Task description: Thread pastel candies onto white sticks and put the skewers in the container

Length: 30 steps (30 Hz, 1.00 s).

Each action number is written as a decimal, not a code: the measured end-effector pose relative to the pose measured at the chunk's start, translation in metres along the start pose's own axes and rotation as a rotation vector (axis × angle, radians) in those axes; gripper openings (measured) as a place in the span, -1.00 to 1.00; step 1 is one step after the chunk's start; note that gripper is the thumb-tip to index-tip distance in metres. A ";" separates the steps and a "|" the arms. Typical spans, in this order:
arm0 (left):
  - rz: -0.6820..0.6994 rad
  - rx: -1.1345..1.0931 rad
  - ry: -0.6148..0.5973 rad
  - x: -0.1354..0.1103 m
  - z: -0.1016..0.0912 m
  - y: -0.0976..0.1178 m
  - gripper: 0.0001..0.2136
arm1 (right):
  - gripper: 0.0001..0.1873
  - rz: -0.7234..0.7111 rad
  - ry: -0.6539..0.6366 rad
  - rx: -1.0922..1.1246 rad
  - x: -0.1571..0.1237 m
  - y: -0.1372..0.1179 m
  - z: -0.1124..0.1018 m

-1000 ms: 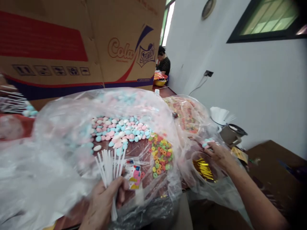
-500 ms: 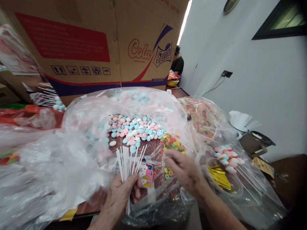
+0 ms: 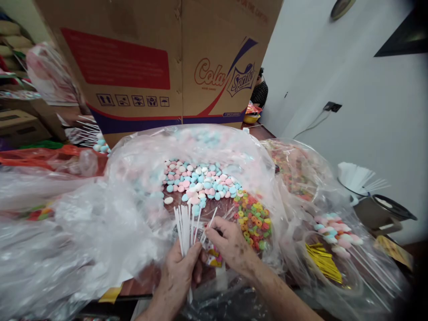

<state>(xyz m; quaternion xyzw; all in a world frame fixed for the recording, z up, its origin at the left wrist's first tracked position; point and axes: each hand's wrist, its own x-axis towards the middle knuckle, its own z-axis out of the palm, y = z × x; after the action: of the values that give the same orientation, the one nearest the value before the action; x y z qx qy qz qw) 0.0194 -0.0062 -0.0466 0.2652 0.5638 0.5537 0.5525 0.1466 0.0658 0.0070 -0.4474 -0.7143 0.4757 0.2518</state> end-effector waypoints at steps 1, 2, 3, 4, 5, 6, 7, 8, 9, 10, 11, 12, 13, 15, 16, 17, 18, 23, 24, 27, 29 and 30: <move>0.006 0.000 0.008 0.001 0.000 -0.001 -0.54 | -0.77 -0.020 -0.051 -0.007 0.001 -0.001 -0.004; 0.008 -0.007 0.016 0.001 0.000 -0.001 -0.54 | -0.78 -0.041 -0.091 -0.028 0.004 -0.002 -0.009; 0.010 -0.018 0.023 0.001 0.000 -0.002 -0.54 | -0.80 -0.070 -0.101 -0.070 0.009 -0.003 -0.014; 0.011 -0.032 0.028 0.000 -0.001 -0.001 -0.53 | -0.81 -0.110 -0.076 -0.136 0.016 -0.003 -0.019; 0.012 -0.047 0.029 0.000 -0.001 -0.001 -0.52 | -0.80 -0.164 -0.023 -0.224 0.025 -0.003 -0.023; 0.011 -0.059 0.026 -0.001 -0.001 -0.001 -0.51 | -0.77 -0.233 0.037 -0.327 0.034 -0.003 -0.024; 0.011 -0.069 0.024 -0.003 -0.002 0.000 -0.50 | -0.73 -0.313 0.065 -0.436 0.045 -0.002 -0.024; 0.011 -0.076 0.021 -0.004 -0.002 0.001 -0.49 | -0.70 -0.399 0.052 -0.543 0.055 -0.001 -0.021; 0.010 -0.079 0.019 -0.005 -0.002 0.002 -0.48 | -0.68 -0.488 0.005 -0.641 0.066 0.000 -0.017; 0.008 -0.080 0.019 -0.005 -0.002 0.003 -0.47 | -0.68 -0.567 -0.064 -0.732 0.075 0.002 -0.012; 0.008 -0.080 0.019 -0.006 -0.002 0.004 -0.46 | -0.70 -0.629 -0.126 -0.813 0.083 0.004 -0.006; 0.010 -0.080 0.018 -0.005 -0.002 0.004 -0.46 | -0.73 -0.674 -0.175 -0.886 0.089 0.005 -0.002; 0.013 -0.081 0.015 -0.005 -0.002 0.004 -0.46 | -0.76 -0.703 -0.207 -0.950 0.093 0.007 0.001; 0.023 -0.087 0.011 -0.003 -0.001 0.004 -0.48 | -0.81 -0.725 -0.222 -1.060 0.097 0.012 0.001; 0.026 -0.089 0.010 -0.002 -0.001 0.003 -0.48 | -0.84 -0.719 -0.220 -1.104 0.096 0.015 -0.003; 0.028 -0.089 0.009 -0.001 -0.001 0.002 -0.49 | -0.85 -0.703 -0.215 -1.140 0.094 0.018 -0.008; 0.029 -0.088 0.007 0.000 -0.001 0.002 -0.51 | -0.86 -0.677 -0.210 -1.167 0.091 0.022 -0.015; 0.029 -0.061 -0.001 0.000 -0.002 0.001 -0.53 | -0.79 -0.544 -0.177 -1.116 0.073 0.041 -0.046; 0.029 -0.054 0.000 -0.001 -0.002 0.001 -0.53 | -0.77 -0.542 -0.166 -1.067 0.069 0.044 -0.051; 0.036 -0.051 0.010 -0.001 -0.002 0.002 -0.53 | -0.68 -0.564 -0.135 -0.896 0.063 0.052 -0.060; 0.038 -0.053 0.012 -0.001 -0.001 0.003 -0.53 | -0.68 -0.554 -0.140 -0.819 0.063 0.057 -0.064; 0.039 -0.055 0.012 -0.001 -0.001 0.004 -0.52 | -0.69 -0.538 -0.149 -0.796 0.064 0.059 -0.066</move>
<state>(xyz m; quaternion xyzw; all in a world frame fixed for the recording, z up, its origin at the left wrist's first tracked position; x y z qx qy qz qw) 0.0180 -0.0068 -0.0425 0.2575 0.5463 0.5813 0.5453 0.1918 0.1608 -0.0226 -0.2730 -0.9472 0.1143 0.1232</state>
